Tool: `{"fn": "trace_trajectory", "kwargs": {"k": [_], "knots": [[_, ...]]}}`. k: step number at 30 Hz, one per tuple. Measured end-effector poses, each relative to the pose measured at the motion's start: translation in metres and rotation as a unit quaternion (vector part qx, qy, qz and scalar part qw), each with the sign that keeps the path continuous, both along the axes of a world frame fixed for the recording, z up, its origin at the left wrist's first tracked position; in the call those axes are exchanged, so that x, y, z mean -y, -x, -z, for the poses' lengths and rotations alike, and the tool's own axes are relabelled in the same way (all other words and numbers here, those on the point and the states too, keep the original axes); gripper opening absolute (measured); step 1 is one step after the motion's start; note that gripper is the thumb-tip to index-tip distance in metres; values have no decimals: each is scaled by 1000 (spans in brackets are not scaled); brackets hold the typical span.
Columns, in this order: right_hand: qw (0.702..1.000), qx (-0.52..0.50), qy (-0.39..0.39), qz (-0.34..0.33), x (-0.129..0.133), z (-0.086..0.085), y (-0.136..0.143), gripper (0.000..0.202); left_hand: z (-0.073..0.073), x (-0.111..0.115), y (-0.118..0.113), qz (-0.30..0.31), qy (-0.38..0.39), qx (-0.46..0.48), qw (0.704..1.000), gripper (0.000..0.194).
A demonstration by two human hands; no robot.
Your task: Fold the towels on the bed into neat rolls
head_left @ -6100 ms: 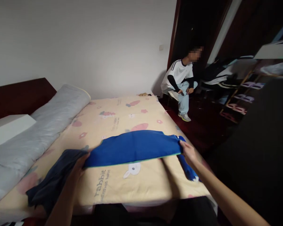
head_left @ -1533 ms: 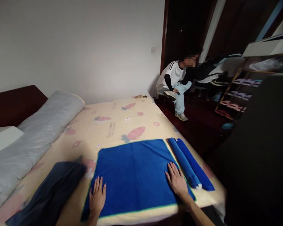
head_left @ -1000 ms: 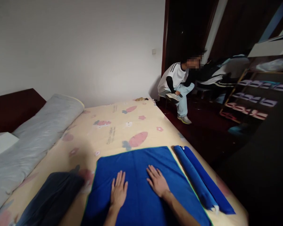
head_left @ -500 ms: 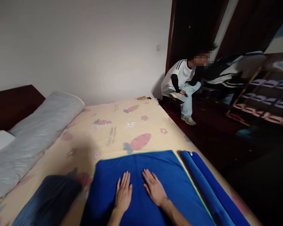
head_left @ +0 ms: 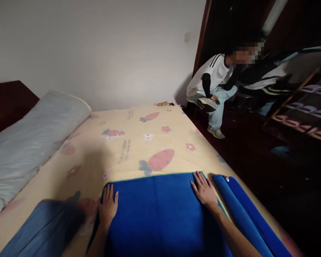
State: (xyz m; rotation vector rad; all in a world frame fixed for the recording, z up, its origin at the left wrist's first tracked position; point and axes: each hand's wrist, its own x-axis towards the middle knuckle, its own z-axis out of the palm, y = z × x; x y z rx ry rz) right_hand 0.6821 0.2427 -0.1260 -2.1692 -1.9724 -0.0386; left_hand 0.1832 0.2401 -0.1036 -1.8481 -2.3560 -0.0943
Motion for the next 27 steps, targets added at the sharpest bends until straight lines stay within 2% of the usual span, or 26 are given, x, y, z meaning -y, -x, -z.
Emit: {"fn": "trace_trajectory", "kwargs": {"k": [8,12,18,27], "knots": [[1000,21,12,1,2,2,3,67,-3,-5,0,2,-10,33,999,58],[999,36,16,4,0,1,2,66,-7,-9,10,3,-2,72,997,55],[999,34,21,16,-1,2,5,65,-12,-27,31,-43,-41,138,989,42],[999,8,27,20,-1,2,6,64,-21,-47,30,-52,-36,153,986,38]]}}
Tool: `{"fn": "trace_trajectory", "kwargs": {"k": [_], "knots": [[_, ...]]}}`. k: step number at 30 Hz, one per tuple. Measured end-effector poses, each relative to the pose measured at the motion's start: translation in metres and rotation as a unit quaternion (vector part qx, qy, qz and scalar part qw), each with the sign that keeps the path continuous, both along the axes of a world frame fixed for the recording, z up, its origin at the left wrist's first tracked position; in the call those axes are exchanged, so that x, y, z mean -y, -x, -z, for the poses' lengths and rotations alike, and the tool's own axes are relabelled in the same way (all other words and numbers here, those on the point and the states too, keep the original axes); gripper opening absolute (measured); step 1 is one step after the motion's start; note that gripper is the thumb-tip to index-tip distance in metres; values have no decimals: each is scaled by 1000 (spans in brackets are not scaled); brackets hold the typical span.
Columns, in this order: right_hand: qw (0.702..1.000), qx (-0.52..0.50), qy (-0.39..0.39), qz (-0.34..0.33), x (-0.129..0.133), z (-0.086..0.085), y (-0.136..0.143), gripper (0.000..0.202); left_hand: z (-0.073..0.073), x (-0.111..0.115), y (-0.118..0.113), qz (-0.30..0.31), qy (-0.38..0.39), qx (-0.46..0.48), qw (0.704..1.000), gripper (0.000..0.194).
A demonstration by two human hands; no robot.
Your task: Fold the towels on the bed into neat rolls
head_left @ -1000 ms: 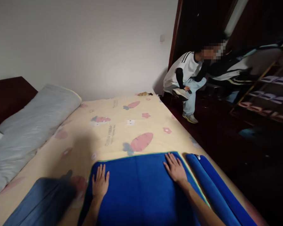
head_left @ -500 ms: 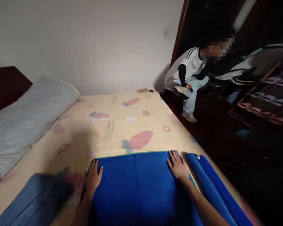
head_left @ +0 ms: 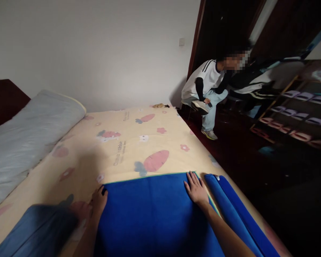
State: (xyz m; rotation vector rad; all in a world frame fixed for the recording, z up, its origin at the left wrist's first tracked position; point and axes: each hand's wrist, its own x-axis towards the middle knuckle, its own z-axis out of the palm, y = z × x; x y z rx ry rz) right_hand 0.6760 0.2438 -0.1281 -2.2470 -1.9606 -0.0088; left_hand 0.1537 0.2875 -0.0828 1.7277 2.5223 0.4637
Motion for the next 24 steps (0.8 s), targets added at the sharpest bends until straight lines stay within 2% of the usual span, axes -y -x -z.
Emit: {"fn": "trace_trajectory", "kwargs": {"k": [5,8,11,13,15,16,18,20,22,24], "knots": [[1000,1,-2,-2,1,-2,2,65,-8,5,-3,-5,-3,-8,1000,47],[1000,4,-5,-2,3,-3,0,65,-12,15,-13,-2,-7,-43,999,55],[1000,8,-13,3,2,-6,0,63,-16,28,-36,-1,-24,-76,997,56],[999,9,-27,26,0,-11,10,60,-17,34,-63,40,-49,-86,994,55],[998,-9,-46,32,-2,-18,39,57,-14,38,-99,125,-60,-87,986,54],[998,-26,-55,14,-3,-21,60,57,-12,39,-119,171,-55,-84,980,54],[991,-74,-57,-96,-2,-25,111,56,-5,39,-158,250,-34,-71,965,54],[972,-111,-38,-205,1,-27,160,54,3,38,-185,313,-5,-61,948,55],[960,-130,-16,-247,3,-27,186,53,8,37,-190,347,21,-62,936,54],[963,-126,0,-240,3,-26,180,54,10,35,-169,337,35,-73,938,53]]}}
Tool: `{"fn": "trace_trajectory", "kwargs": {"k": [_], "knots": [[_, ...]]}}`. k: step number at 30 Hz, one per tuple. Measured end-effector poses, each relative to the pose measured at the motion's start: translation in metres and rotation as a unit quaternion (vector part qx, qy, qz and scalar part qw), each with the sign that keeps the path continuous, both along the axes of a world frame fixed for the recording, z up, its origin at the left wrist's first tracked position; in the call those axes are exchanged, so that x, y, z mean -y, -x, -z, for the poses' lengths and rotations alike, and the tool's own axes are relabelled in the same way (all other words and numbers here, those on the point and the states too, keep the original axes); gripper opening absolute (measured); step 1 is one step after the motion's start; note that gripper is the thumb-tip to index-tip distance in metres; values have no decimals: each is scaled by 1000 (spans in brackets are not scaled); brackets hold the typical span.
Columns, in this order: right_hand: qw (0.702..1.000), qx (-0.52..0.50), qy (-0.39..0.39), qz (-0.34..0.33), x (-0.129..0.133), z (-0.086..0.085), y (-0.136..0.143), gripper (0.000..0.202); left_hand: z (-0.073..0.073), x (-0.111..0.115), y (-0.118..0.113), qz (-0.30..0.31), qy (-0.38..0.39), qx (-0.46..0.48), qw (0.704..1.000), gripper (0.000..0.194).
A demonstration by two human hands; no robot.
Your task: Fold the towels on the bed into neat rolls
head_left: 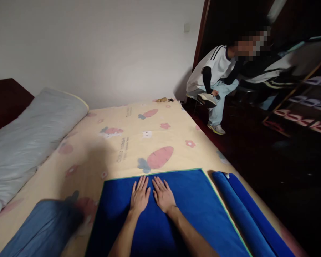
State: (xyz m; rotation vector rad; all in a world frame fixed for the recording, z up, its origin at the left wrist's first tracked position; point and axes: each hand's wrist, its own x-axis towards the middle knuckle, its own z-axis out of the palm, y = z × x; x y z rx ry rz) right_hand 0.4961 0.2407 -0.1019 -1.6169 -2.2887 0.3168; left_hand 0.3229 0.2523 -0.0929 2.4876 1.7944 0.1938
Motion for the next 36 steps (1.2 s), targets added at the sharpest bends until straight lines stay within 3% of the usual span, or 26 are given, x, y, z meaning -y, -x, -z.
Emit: {"fn": "trace_trajectory", "kwargs": {"k": [2,5,7,10,14,18,20,22,25,28,32,36], "knots": [[999,23,6,45,-3,2,-36,59,-2,-1,39,-60,-1,-20,998,53],[981,59,-11,185,-7,8,-110,64,-5,-3,100,-182,-10,-53,982,55],[968,81,-17,238,-7,11,-147,66,-4,-4,127,-243,-21,-70,967,58],[954,107,-17,279,-5,15,-167,70,-1,-5,141,-275,-35,-84,957,60],[951,120,-3,286,-7,18,-165,71,-3,-6,141,-271,-23,-75,959,60],[949,116,14,294,-14,15,-162,69,-22,-11,122,-295,0,-61,954,57],[945,102,-5,311,-16,11,-148,68,-32,-9,91,-278,-26,-47,959,55],[954,74,-34,290,-11,8,-118,66,-35,0,46,-220,-52,-16,974,55],[984,28,-42,173,13,9,-57,61,-22,25,-22,-116,11,27,993,55],[995,11,-14,100,49,16,-14,56,3,60,-60,-88,36,47,994,56],[996,13,-27,82,95,25,-19,56,22,109,-52,-80,24,42,996,57],[995,10,-54,82,131,30,-54,57,16,148,-22,-62,25,25,997,57]]}}
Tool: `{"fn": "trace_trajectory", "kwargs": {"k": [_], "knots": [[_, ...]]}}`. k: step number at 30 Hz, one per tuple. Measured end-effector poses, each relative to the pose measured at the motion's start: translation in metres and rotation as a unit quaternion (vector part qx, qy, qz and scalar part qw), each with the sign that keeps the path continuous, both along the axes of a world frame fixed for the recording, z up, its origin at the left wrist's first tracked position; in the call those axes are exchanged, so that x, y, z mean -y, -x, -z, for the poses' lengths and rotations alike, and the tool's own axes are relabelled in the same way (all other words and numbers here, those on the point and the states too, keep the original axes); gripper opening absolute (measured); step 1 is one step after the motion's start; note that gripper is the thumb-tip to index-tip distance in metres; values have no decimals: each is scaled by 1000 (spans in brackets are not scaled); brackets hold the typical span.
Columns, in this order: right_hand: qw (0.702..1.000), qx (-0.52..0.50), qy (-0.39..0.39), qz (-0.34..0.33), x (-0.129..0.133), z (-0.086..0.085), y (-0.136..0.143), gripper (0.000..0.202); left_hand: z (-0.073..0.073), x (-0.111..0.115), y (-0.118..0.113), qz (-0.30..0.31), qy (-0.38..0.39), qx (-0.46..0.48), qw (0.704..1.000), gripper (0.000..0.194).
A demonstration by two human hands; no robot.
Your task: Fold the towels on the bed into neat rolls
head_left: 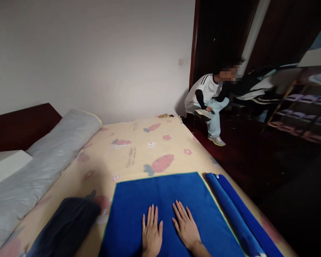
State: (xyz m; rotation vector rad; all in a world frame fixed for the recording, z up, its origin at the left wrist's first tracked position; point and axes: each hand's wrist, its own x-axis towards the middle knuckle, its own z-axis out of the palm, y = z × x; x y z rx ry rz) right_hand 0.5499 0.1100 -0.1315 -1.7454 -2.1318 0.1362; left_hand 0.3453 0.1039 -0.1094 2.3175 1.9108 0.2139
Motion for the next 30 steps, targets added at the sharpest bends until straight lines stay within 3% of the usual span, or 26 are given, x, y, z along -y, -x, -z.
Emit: {"fn": "trace_trajectory", "kwargs": {"k": [5,8,12,17,21,24,27,30], "knots": [[998,-2,-12,66,39,10,-36,58,-3,32,43,-46,11,-31,998,56],[994,12,-17,107,61,16,-57,62,2,48,80,-159,12,-56,986,57],[985,31,-26,166,90,21,-84,65,9,73,130,-316,12,-86,945,62],[978,30,-54,201,120,28,-103,69,5,101,163,-388,7,-100,916,62],[974,29,-45,222,129,35,-111,68,-13,104,168,-404,37,-114,907,58],[969,39,11,245,126,31,-108,67,-32,94,161,-390,24,-128,911,60],[971,34,59,230,116,12,-83,68,-47,82,133,-320,-1,-141,937,59],[989,9,82,126,102,-17,-33,64,-43,70,81,-245,-14,-127,961,58]]}}
